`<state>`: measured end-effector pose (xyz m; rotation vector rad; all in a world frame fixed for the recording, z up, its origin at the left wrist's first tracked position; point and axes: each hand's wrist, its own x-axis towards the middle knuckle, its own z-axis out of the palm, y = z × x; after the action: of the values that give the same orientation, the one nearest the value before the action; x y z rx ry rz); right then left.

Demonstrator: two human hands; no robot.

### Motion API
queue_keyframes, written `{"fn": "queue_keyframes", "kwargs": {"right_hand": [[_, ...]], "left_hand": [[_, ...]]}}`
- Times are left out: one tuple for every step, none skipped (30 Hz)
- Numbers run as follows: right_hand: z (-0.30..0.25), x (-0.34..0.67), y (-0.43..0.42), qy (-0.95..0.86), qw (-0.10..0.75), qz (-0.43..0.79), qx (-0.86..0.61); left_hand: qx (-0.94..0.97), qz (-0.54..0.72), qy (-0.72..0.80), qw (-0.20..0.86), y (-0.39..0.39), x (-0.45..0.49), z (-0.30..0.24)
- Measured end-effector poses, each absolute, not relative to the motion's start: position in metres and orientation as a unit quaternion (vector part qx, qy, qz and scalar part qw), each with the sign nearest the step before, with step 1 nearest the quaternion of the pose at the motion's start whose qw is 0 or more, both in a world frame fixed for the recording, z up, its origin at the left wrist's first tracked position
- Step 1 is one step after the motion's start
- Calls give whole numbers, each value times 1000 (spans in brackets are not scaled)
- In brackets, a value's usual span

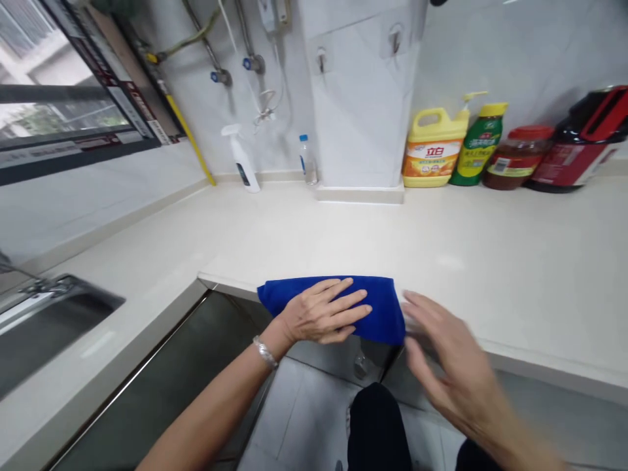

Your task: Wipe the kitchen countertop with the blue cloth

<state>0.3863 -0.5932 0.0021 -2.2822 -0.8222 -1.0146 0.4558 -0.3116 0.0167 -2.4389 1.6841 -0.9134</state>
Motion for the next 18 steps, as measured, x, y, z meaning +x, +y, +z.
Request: {"fn": "queue_keyframes", "kwargs": {"right_hand": [[2, 393, -577, -332, 233, -357, -842], [1, 399, -564, -347, 206, -349, -845], [-1, 404, -555, -357, 179, -342, -851], [-4, 409, -550, -359, 155, -343, -854], [-7, 412, -549, -358, 135, -347, -856], [-9, 413, -551, -359, 122, -352, -855], [-11, 413, -553, -362, 113, -360, -852], [-12, 412, -556, -365, 106, -368, -849], [-13, 410, -557, -366, 101, -375, -846], [-14, 408, -557, -366, 97, -380, -844], [-16, 406, -555, -364, 96, -383, -844], [-17, 404, -552, -360, 96, -385, -844], [-18, 403, -548, -356, 97, -387, -845], [-19, 402, -544, -353, 100, -387, -846], [-19, 401, -542, -354, 105, -384, -846], [-18, 401, -541, -362, 111, -377, -845], [-16, 401, -544, -378, 120, -366, -842], [-13, 400, -549, -398, 132, -351, -837]], "left_hand": [[-772, -330, 543, -4, -309, 456, 14], [-761, -367, 534, -32, -306, 456, 11], [-756, -396, 518, -56, -304, 454, 8], [-759, -415, 495, -75, -303, 450, 4], [-769, -429, 466, -87, -305, 444, -1], [-781, -445, 426, -103, -308, 436, -7], [-796, -461, 372, -123, -314, 428, -15], [-808, -475, 318, -144, -322, 419, -24], [-818, -496, 222, -191, -332, 410, -33], [-835, -484, 143, -220, -343, 403, -41], [-849, -462, 87, -243, -355, 397, -48], [-853, -445, 41, -271, -366, 394, -52], [-854, -428, 7, -297, -377, 393, -54], [-848, -418, -19, -325, -387, 394, -53], [-838, -415, -40, -350, -394, 397, -52], [-830, -415, -60, -367, -399, 401, -49], [-828, -412, -79, -373, -401, 405, -46], [-833, -403, -100, -365, -400, 410, -44]]}}
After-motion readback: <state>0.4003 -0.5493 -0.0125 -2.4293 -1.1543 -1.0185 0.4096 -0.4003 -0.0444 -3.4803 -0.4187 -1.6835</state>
